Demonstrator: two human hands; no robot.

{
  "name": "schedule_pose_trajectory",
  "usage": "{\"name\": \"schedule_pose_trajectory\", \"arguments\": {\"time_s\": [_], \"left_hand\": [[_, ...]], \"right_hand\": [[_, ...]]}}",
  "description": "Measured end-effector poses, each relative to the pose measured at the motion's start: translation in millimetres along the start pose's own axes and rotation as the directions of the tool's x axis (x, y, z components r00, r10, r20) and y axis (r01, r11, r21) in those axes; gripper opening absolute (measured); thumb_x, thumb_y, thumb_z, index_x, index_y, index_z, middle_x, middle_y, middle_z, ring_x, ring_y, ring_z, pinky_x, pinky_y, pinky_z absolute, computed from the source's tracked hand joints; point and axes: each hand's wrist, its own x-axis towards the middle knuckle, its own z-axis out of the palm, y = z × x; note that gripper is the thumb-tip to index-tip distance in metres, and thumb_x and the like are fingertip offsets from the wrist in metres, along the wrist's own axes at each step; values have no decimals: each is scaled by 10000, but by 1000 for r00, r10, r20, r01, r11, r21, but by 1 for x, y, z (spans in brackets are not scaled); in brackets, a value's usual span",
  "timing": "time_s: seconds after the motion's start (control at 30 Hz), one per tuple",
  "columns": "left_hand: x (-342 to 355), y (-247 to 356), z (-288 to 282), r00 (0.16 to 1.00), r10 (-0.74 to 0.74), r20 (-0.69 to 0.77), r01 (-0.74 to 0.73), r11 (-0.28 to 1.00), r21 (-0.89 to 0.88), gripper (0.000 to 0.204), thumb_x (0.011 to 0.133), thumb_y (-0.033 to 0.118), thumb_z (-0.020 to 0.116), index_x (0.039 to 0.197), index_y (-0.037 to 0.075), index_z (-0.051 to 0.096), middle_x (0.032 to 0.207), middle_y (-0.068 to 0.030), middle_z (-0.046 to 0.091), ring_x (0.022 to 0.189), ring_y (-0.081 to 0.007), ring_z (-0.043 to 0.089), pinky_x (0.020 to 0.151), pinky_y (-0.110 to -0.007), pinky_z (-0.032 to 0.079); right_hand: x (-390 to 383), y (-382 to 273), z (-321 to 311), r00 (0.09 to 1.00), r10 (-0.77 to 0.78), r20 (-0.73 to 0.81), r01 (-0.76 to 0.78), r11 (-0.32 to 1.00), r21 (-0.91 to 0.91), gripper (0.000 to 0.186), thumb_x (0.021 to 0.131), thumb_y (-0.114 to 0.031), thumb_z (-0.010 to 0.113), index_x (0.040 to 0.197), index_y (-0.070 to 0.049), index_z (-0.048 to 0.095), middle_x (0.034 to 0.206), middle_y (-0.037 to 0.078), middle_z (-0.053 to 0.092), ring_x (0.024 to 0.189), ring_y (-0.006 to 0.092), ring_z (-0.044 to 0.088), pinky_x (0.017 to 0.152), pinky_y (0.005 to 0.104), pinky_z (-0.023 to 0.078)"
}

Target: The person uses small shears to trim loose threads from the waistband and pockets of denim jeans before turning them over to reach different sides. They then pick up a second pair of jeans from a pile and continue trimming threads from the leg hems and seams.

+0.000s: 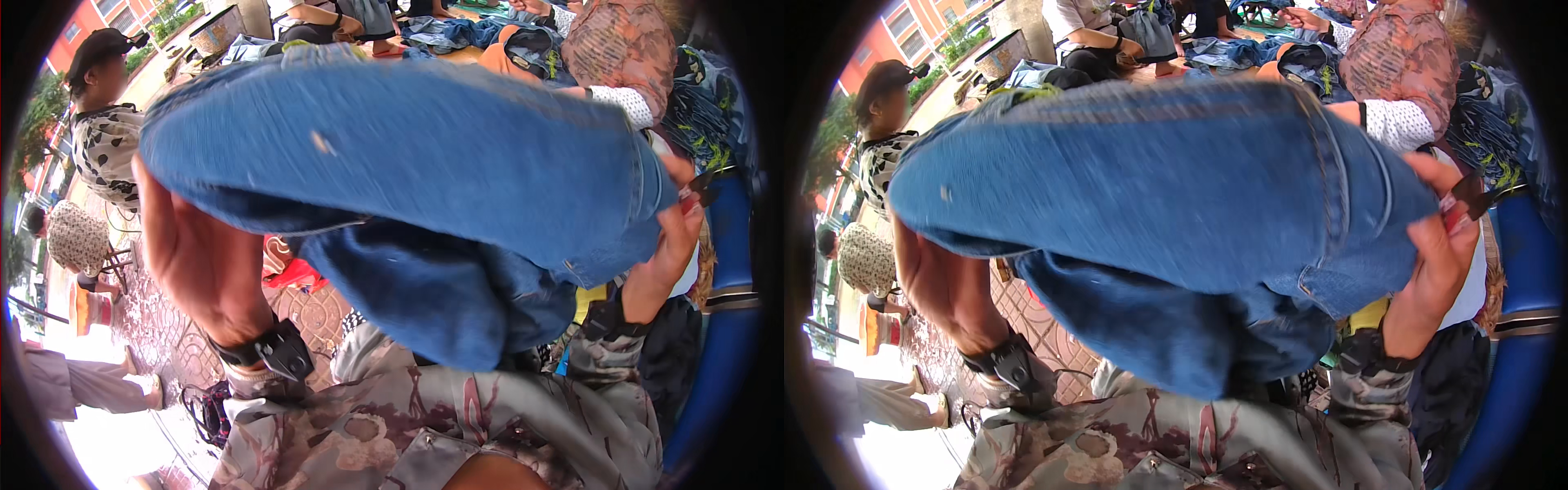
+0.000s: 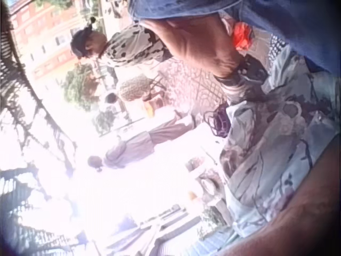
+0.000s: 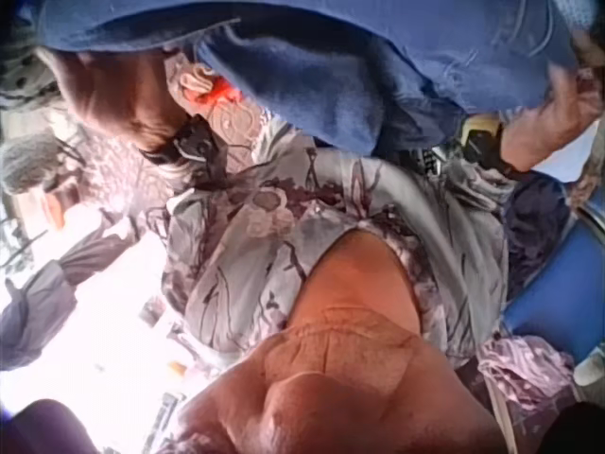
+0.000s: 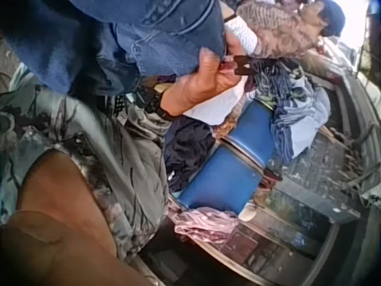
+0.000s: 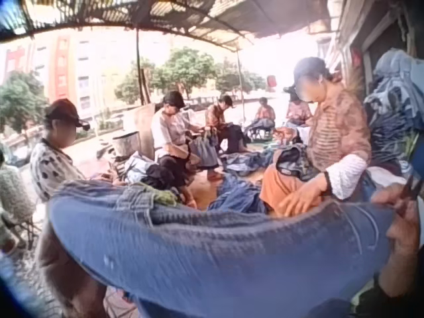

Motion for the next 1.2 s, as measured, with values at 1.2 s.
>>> {"name": "schedule_pose_trajectory", "arguments": {"time_s": [1.2], "left_hand": [[-11,-135,-97,746,-534,-398,665,639,387,301,749,-88,662,1036,-5,626,983,-26,651,897,-92,600,825,-244,467]], "right_hand": [[17,320,-102,891,450,-58,-419,767,-486,170,851,-72,577,971,24,650,849,-34,605,756,46,517,687,187,423]]}}
